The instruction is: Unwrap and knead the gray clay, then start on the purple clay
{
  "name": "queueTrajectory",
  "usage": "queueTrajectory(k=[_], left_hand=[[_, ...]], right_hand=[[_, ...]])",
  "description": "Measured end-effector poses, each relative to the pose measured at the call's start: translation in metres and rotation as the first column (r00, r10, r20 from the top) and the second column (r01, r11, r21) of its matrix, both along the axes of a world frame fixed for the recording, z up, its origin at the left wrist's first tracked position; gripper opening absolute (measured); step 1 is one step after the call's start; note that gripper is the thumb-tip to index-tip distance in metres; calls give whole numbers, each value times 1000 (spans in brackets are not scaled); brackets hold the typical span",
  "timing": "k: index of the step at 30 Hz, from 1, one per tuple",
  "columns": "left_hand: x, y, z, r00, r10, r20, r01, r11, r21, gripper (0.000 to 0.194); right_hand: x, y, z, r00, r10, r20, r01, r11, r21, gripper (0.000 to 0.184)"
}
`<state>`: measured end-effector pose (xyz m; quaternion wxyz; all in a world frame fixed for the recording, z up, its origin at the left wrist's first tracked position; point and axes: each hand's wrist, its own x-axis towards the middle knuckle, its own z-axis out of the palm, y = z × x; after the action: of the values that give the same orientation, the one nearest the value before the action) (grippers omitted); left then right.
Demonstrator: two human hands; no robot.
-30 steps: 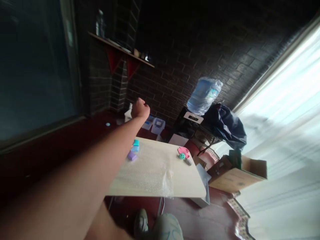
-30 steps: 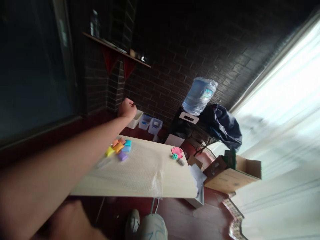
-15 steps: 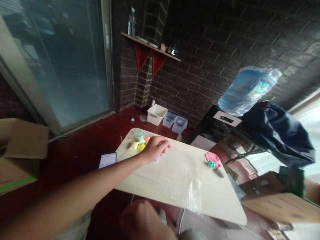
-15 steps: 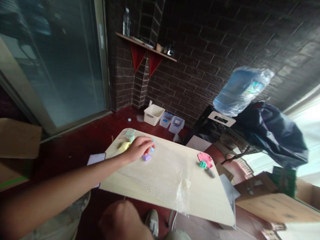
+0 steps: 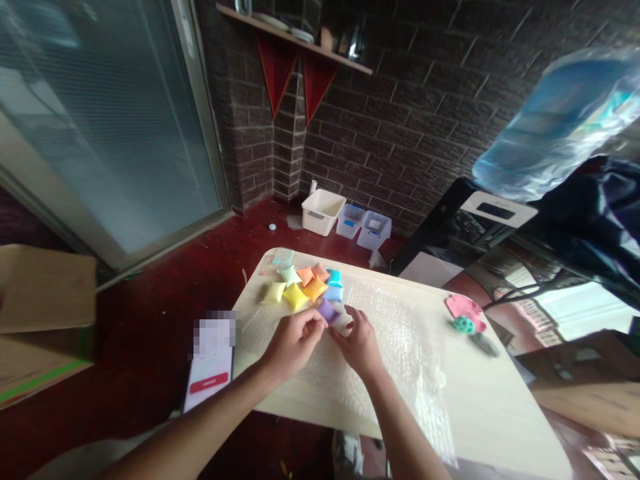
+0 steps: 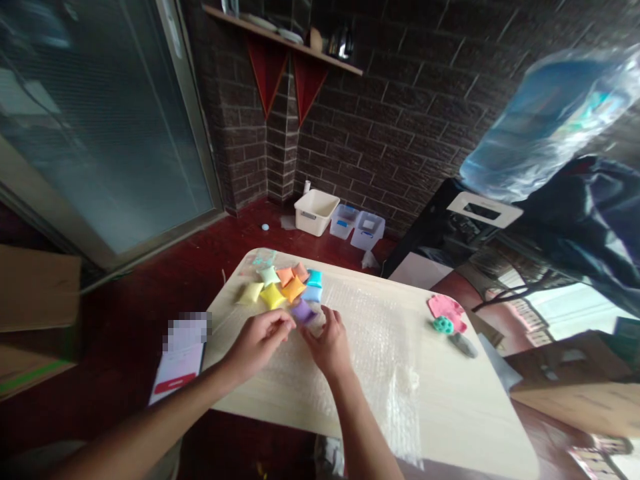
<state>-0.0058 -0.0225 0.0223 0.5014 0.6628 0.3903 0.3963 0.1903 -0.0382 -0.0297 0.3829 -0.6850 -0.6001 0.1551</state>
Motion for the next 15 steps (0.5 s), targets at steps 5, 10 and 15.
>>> queueTrajectory(k=[5, 10, 15], left_hand=[[-5, -12, -4, 965, -101, -242, 126, 988, 90, 21], [-20, -5, -2, 936, -56, -348, 115, 982, 150, 14], [-24, 11, -7, 906, 69, -417, 83, 938, 337, 29]], right_hand=[[-9, 13, -1, 984, 68, 167, -64, 998, -28, 40], [-15, 18, 4, 992, 88, 91, -82, 994, -74, 23], [-14, 10, 10, 992, 116, -52, -121, 987, -110, 10]])
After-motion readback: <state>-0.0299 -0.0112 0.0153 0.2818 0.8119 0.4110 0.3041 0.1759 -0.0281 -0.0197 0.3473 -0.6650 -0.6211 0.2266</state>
